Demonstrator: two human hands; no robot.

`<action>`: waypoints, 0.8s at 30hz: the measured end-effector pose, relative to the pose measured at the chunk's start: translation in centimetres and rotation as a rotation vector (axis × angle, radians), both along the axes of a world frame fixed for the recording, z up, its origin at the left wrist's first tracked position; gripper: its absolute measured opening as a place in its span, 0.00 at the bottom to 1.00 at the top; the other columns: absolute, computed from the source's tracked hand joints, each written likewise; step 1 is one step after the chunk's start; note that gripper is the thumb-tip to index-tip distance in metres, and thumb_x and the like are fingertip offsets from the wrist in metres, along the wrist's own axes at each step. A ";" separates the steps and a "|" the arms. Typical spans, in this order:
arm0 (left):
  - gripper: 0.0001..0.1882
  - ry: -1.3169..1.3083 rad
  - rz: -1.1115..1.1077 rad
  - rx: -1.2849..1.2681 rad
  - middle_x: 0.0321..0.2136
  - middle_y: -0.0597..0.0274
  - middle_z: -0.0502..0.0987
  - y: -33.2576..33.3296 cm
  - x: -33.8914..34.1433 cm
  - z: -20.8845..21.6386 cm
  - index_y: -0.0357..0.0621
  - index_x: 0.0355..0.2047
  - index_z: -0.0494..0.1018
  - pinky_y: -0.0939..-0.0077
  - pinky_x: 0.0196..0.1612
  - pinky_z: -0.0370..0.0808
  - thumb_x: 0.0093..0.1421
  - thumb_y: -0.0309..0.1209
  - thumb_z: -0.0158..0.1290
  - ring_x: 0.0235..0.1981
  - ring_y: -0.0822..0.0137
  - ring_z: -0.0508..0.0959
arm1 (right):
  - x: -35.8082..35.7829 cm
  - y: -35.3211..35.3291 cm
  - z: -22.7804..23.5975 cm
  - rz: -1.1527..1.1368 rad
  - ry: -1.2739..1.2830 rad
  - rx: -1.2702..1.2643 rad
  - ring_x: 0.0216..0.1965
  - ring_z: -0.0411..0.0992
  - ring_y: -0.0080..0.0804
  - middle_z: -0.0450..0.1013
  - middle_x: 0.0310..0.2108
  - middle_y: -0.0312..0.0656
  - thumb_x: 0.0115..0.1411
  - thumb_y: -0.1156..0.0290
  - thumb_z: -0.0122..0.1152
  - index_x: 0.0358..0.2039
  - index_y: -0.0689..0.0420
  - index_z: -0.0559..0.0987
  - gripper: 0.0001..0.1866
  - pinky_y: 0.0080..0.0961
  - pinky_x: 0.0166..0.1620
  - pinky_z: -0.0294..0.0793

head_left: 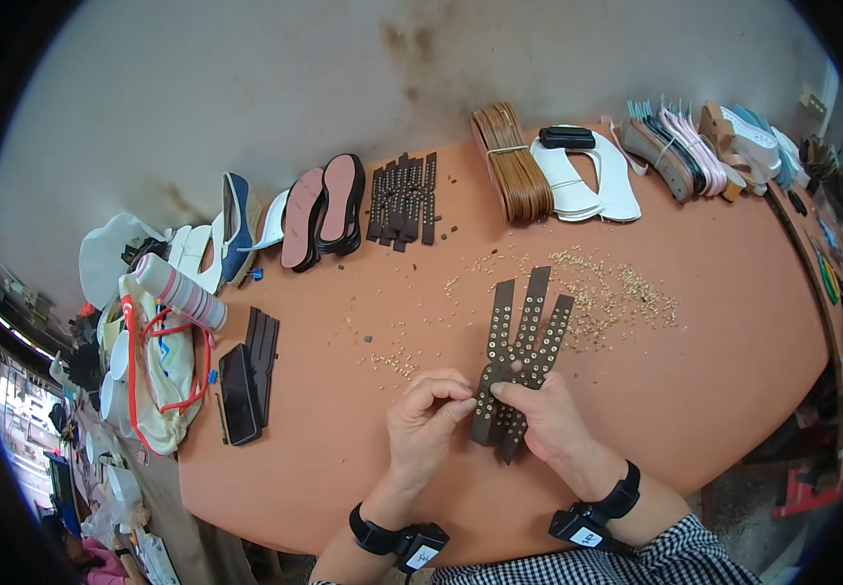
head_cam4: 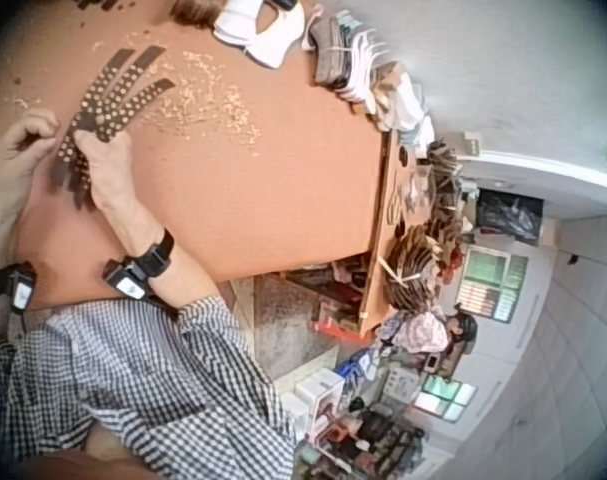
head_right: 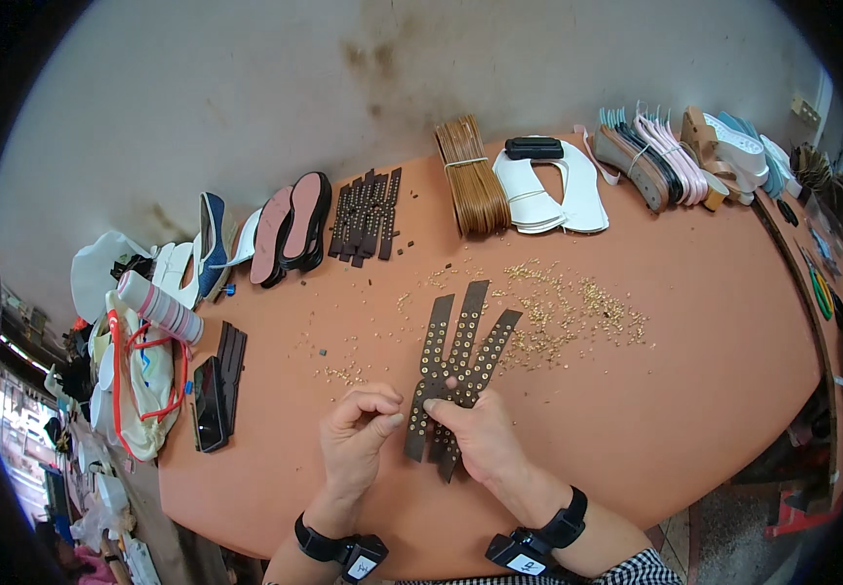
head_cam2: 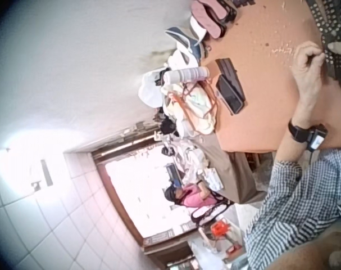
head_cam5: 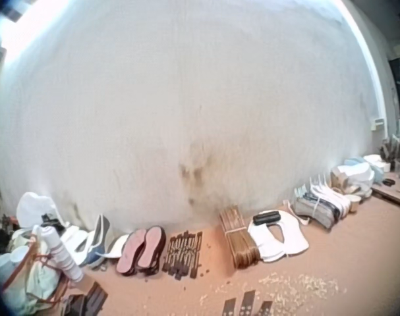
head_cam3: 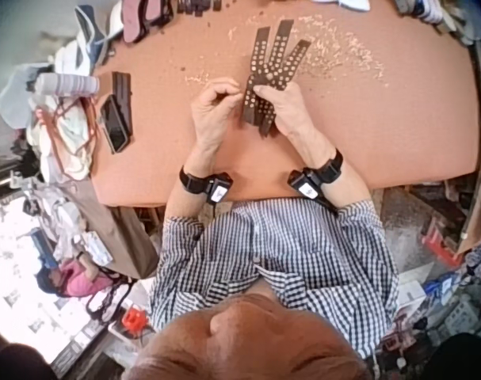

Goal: The recorder is assembling decorative shoe upper components by manually inserting and securing metal eyelets or studs into pre-punched leather straps.

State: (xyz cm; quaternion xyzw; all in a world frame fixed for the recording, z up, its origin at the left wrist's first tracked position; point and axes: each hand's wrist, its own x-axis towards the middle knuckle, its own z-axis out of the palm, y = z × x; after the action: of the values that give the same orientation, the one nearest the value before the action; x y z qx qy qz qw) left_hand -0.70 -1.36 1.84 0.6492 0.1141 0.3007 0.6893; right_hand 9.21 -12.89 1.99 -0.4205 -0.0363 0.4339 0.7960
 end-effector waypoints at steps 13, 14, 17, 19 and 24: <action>0.06 0.040 -0.043 -0.258 0.36 0.64 0.68 -0.1 0.3 -1.2 0.37 0.27 0.74 0.81 0.41 0.69 0.48 0.15 0.56 0.37 0.74 0.69 | -1.0 0.1 0.2 -0.017 -0.094 0.040 0.23 0.71 0.20 0.72 0.27 0.36 0.56 0.80 0.53 0.33 0.62 0.75 0.05 0.17 0.22 0.72; 0.06 0.041 -0.045 -0.255 0.36 0.64 0.68 0.0 0.2 -1.3 0.37 0.27 0.74 0.81 0.42 0.68 0.48 0.15 0.56 0.38 0.74 0.69 | -1.0 0.2 0.1 -0.012 -0.093 0.045 0.23 0.71 0.20 0.72 0.27 0.36 0.56 0.80 0.53 0.33 0.62 0.75 0.05 0.17 0.21 0.72; 0.07 0.036 -0.069 -0.251 0.36 0.64 0.68 -0.1 0.4 -1.1 0.37 0.27 0.74 0.80 0.43 0.68 0.47 0.15 0.56 0.38 0.74 0.69 | -0.9 -0.1 0.7 -0.021 -0.102 0.049 0.23 0.71 0.19 0.72 0.27 0.36 0.56 0.80 0.53 0.33 0.62 0.75 0.05 0.17 0.21 0.72; 0.07 0.043 -0.066 -0.268 0.36 0.63 0.68 0.1 0.2 -1.3 0.37 0.27 0.74 0.80 0.43 0.68 0.47 0.14 0.56 0.38 0.74 0.69 | -1.1 0.1 0.4 -0.013 -0.101 0.043 0.23 0.71 0.19 0.72 0.27 0.35 0.56 0.81 0.52 0.33 0.62 0.75 0.05 0.17 0.22 0.72; 0.07 0.036 -0.081 -0.228 0.36 0.63 0.68 0.3 0.2 -1.2 0.37 0.27 0.74 0.80 0.43 0.68 0.46 0.14 0.57 0.38 0.73 0.69 | -1.1 0.1 0.4 -0.023 -0.135 0.022 0.23 0.69 0.17 0.72 0.26 0.34 0.56 0.81 0.52 0.33 0.62 0.75 0.05 0.15 0.23 0.70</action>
State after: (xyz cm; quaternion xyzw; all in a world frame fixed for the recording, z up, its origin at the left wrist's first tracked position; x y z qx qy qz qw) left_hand -0.46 -1.10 0.67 0.5759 0.1338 0.2458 0.7681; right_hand 8.08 -12.79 2.43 -0.4406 -0.0899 0.3946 0.8013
